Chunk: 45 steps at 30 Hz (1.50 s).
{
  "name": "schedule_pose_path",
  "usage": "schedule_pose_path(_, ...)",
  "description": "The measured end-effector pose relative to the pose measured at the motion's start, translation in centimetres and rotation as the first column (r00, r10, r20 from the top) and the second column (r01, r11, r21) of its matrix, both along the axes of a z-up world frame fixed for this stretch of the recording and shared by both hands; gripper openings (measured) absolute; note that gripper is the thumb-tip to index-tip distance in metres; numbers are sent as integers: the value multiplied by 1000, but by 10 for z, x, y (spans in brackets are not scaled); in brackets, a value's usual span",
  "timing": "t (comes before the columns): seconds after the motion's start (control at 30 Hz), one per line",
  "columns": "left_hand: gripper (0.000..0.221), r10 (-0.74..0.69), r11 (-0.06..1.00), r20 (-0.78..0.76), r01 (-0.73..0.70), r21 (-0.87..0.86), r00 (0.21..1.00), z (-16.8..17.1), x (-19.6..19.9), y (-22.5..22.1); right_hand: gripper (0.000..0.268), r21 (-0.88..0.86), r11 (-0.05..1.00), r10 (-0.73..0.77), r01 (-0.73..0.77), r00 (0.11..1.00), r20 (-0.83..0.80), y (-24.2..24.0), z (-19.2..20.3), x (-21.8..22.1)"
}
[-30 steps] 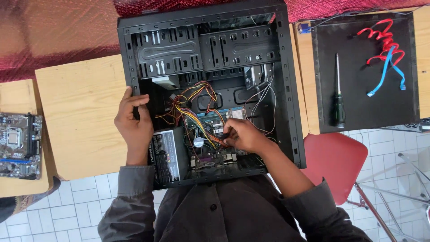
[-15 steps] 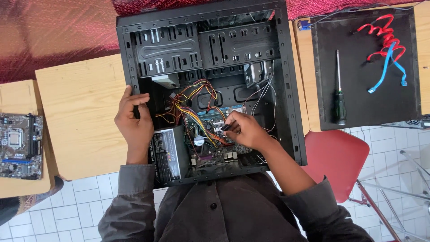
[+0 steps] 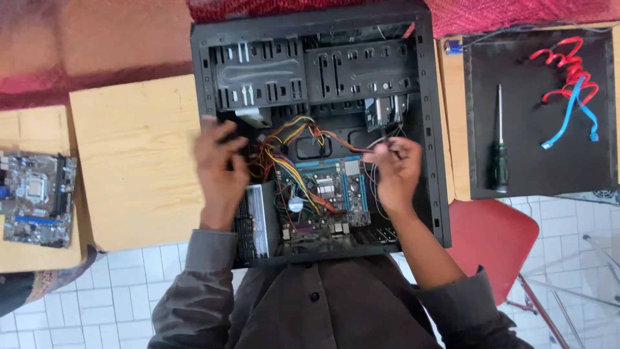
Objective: Routing and connecting internal power and data cables to a motherboard inside a computer case.
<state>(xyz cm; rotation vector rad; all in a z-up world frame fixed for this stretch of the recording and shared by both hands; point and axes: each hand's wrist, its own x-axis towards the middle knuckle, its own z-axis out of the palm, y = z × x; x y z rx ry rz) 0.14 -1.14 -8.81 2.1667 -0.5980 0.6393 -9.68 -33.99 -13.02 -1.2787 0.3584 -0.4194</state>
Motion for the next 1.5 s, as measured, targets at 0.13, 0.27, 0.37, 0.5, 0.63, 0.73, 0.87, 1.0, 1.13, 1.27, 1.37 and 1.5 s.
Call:
schedule_pose_path(0.13, 47, -216, 976, -186, 213, -37, 959, -16, 17, -37, 36, 19, 994, -105, 105, 993, 47, 1, 5, 7)
schedule_pose_path(0.27, 36, -182, 904, -583, 368, 217, 792, -84, 37, -76, 30, 4, 991, -133, 133, 990, 53, 4, 8, 4)
schedule_pose_path(0.37, 33, 167, 777, -668, 321, 542, 725, -124, 52, -96, 32, -19, 990, -142, 143, 989, 43, 0, 8, 6)
schedule_pose_path(0.5, 39, 276, 760, -657, 259, 596, 701, -100, 54, -106, 32, 1, 986, -164, 164, 986, 10, -4, 12, 5)
schedule_pose_path(0.63, 40, 246, 826, -638, 187, 532, 730, -82, 62, -102, 33, 8, 984, -176, 176, 984, 13, -8, 8, 7)
schedule_pose_path(0.73, 31, 236, 858, -687, 184, 479, 687, -76, 62, -103, 35, 34, 983, -181, 182, 983, -10, -6, 11, 7)
schedule_pose_path(0.87, 17, 266, 698, -703, 371, 613, 660, -75, 60, -114, 31, 16, 986, -167, 168, 986, -20, -5, 11, 9)
schedule_pose_path(1.0, 21, 181, 918, -856, 228, 324, 484, -55, 66, -121, 34, 13, 985, -170, 171, 985, -12, -8, 6, 9)
schedule_pose_path(1.13, 27, 87, 976, -884, 140, 169, 460, -22, 71, -120, 35, 6, 986, -167, 167, 986, -22, -7, 10, 7)
schedule_pose_path(1.27, 28, -150, 970, -861, 240, -34, 485, 7, 71, -116, 33, -19, 988, -154, 153, 988, -9, -11, 7, 6)
schedule_pose_path(1.37, 21, -235, 948, -809, 310, -68, 539, 49, 70, -102, 32, 19, 989, -146, 146, 989, 6, -11, 7, 6)
schedule_pose_path(1.5, 18, -391, 873, -677, 484, -59, 624, 93, 73, -73, 31, 74, 988, -141, 139, 990, 22, -9, 12, 5)
